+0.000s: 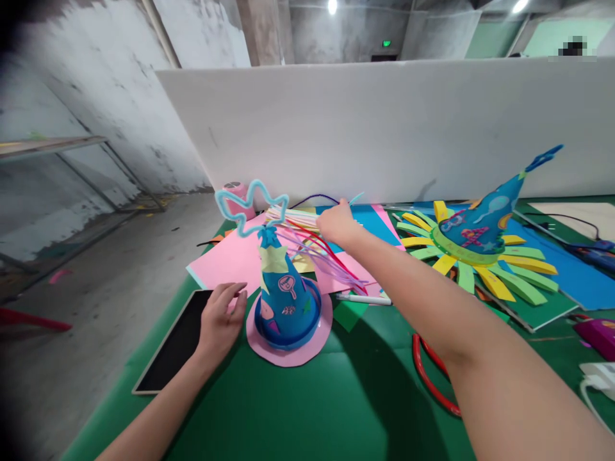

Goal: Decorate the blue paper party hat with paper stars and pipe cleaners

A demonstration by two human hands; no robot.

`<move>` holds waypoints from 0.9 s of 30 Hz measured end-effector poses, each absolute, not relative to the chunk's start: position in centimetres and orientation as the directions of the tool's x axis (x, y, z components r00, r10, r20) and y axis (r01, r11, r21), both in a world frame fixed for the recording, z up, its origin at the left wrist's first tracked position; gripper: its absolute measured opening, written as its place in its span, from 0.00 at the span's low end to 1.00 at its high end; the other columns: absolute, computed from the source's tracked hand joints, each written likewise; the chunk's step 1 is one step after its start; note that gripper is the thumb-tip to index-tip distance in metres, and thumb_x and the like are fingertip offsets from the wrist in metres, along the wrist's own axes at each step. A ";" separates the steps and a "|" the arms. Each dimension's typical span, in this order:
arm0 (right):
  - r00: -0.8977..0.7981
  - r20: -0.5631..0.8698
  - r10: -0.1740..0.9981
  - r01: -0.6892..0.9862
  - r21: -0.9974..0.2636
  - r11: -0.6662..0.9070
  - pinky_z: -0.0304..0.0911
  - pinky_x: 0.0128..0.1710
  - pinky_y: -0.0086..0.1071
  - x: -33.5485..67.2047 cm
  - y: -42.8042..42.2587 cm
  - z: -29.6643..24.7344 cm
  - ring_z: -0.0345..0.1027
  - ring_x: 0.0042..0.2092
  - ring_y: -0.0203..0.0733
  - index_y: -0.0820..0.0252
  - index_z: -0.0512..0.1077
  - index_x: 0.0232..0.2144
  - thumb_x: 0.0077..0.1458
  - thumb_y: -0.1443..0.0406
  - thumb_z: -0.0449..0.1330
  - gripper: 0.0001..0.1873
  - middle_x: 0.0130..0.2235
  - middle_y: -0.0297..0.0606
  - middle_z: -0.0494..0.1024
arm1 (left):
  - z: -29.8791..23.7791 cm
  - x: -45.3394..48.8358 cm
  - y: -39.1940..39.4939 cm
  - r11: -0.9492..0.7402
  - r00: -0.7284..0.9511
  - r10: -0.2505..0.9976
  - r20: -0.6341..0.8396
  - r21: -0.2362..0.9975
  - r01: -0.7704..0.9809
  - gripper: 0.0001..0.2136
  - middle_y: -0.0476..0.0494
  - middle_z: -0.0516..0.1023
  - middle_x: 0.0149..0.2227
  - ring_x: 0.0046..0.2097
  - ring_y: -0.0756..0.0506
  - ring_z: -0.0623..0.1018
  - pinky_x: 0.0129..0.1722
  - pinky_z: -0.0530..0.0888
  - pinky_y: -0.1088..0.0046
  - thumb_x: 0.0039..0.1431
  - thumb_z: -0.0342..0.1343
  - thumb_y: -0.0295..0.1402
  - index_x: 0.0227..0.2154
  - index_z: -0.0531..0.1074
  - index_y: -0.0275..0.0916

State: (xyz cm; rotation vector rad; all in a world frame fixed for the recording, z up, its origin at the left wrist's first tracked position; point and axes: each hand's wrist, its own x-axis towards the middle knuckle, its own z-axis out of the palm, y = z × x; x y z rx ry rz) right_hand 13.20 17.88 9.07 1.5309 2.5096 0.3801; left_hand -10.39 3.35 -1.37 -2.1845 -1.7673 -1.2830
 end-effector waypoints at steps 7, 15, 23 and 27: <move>-0.286 0.089 0.954 0.918 0.310 0.246 0.55 0.39 0.40 14.5 17.2 13.3 0.67 0.40 0.50 0.63 0.75 0.34 0.50 0.64 0.53 0.13 0.35 0.49 0.76 | -0.5 -9.2 -0.6 -0.398 0.032 0.780 0.625 0.456 0.796 0.09 0.41 0.69 0.36 0.40 0.44 0.71 0.39 0.69 0.66 0.54 0.49 0.28 0.38 0.67 0.36; -0.210 0.344 0.915 0.966 0.217 0.140 0.52 0.40 0.43 15.3 14.0 15.4 0.66 0.42 0.50 0.66 0.73 0.35 0.54 0.66 0.48 0.15 0.38 0.50 0.75 | 0.5 -6.6 -4.0 -0.452 0.085 0.757 0.648 0.426 0.784 0.11 0.40 0.69 0.38 0.42 0.44 0.70 0.40 0.69 0.66 0.53 0.50 0.26 0.40 0.67 0.37; -0.023 0.536 0.844 0.999 -0.007 0.031 0.55 0.26 0.33 22.7 1.7 15.2 0.66 0.30 0.44 0.56 0.71 0.31 0.54 0.58 0.46 0.15 0.28 0.39 0.74 | 3.3 -3.6 -8.7 -0.594 0.229 0.610 0.758 0.247 0.766 0.17 0.37 0.66 0.43 0.46 0.42 0.68 0.43 0.67 0.62 0.50 0.51 0.22 0.45 0.64 0.37; -0.357 0.172 0.918 0.823 -0.406 0.396 0.62 0.28 0.32 24.6 -6.2 11.3 0.65 0.28 0.40 0.49 0.69 0.26 0.51 0.57 0.52 0.08 0.28 0.31 0.73 | 4.0 -1.1 -11.2 -0.589 0.323 0.560 0.763 0.093 0.803 0.19 0.32 0.65 0.48 0.52 0.36 0.63 0.49 0.60 0.55 0.50 0.53 0.26 0.48 0.62 0.33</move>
